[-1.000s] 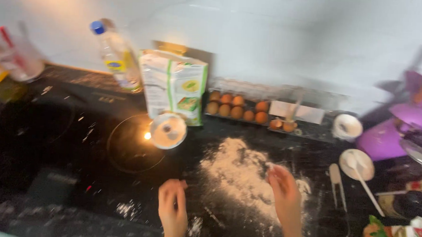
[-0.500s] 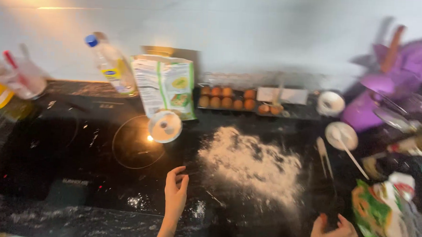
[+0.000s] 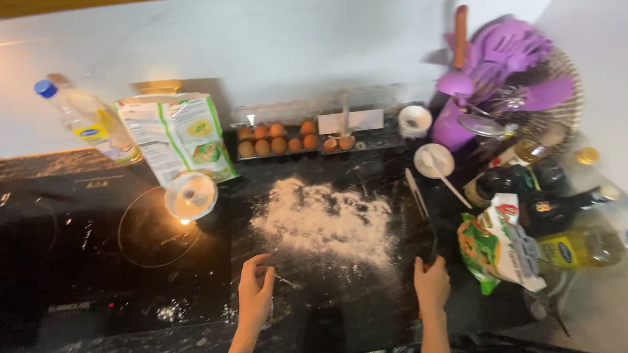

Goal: Clean the kitchen counter after spilling flour and using various kitchen tools.

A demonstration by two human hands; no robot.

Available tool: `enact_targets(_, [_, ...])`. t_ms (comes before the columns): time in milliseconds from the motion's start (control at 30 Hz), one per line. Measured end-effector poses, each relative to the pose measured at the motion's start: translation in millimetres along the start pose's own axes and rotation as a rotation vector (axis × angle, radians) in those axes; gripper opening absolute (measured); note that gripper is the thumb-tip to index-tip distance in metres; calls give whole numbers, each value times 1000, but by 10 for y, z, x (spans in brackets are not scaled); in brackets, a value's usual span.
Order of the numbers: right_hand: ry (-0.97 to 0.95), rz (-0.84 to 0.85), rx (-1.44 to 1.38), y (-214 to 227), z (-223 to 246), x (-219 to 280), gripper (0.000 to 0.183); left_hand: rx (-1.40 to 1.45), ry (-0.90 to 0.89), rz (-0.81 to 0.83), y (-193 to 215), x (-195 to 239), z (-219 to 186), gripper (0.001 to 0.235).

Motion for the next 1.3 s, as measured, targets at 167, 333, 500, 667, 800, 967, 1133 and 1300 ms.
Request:
enact_targets(167, [134,-19,59,-132,-33,-210,43,-75,21,167,-495,54,-349,31])
enact_targets(333, [-98,156,-24,-140,-119,-24,43,-43,-5,238,-541,177,-518,31])
enact_targets(500, [-275,293,-529,-395,-299,186,35,96,55,93,-197,346,-35,31])
enact_targets(667, [-301,340,-641,-658,-274,289,32,171,140,-16,89,551,285,32])
enact_targets(800, [-212,408,-608,-1069,-224,306,39,241,159,-144,334,734,634,32])
enact_targets(967, [-128,387,-484,-882,338,665,31,330,174,-194,532,885,734,32])
enact_targets(1133, [481,107,32,-576,877,914,29,329,148,-268,725,998,771,33])
enact_targets(1300, [545,92,55,-644,700,769,31,63,122,-373,874,1119,653,31])
Point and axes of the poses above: each hand's wrist, its own x-axis away from the middle knuckle, its own y-axis out of the back of the hand, z = x × y, the point moved 9 cm from there along -x, towards the middle knuckle, and after that the axes turned 5 degrees about -x, right-handed, at the moved point
